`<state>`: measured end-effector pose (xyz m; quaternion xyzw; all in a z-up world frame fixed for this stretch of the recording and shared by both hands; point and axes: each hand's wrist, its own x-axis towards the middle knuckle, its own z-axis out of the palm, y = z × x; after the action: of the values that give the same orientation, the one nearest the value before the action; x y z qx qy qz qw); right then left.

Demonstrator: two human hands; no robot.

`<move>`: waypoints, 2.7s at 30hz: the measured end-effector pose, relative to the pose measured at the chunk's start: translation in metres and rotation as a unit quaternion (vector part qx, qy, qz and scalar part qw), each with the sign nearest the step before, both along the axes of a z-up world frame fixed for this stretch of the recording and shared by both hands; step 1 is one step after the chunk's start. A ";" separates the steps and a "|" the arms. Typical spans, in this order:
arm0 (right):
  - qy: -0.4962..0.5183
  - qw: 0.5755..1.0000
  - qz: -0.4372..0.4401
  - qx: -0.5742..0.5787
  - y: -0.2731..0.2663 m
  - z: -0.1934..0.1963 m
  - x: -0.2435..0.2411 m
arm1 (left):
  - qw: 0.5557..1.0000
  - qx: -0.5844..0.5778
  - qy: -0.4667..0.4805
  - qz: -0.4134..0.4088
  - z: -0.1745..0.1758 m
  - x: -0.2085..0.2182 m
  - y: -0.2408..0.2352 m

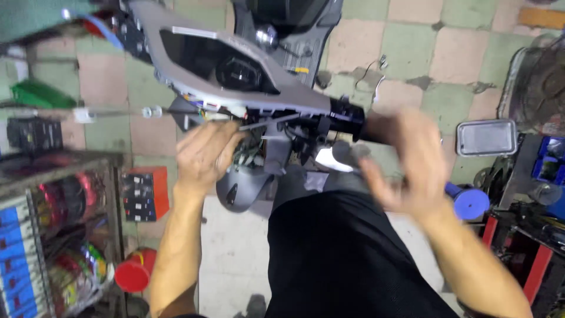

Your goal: Repairing the handlebar and brake assembly of a scooter using a wrench

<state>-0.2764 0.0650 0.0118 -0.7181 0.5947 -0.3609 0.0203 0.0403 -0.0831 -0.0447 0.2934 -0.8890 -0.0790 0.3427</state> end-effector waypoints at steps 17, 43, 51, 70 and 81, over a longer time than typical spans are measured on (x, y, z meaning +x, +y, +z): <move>-0.536 0.819 -0.080 0.190 -0.008 -0.042 0.142 | 0.966 0.204 0.161 0.012 0.006 -0.031 0.093; -0.495 0.824 -0.043 0.272 0.010 -0.006 0.094 | 0.972 0.164 0.148 0.079 -0.018 -0.092 0.030; -0.608 0.724 0.026 0.325 0.010 0.008 0.090 | 0.990 0.085 0.099 0.059 -0.035 -0.079 0.020; -0.682 0.631 0.087 0.360 -0.031 -0.031 0.142 | 0.982 0.177 -0.068 0.001 0.073 -0.079 0.018; -0.624 0.753 -0.068 0.197 -0.091 -0.098 0.223 | 0.995 -0.005 -0.057 0.076 0.055 -0.054 0.027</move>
<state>-0.0536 -0.0259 -0.0866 -0.2707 0.5551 -0.6040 0.5039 -0.0139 -0.0561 0.0098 0.3628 -0.8825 -0.0312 0.2975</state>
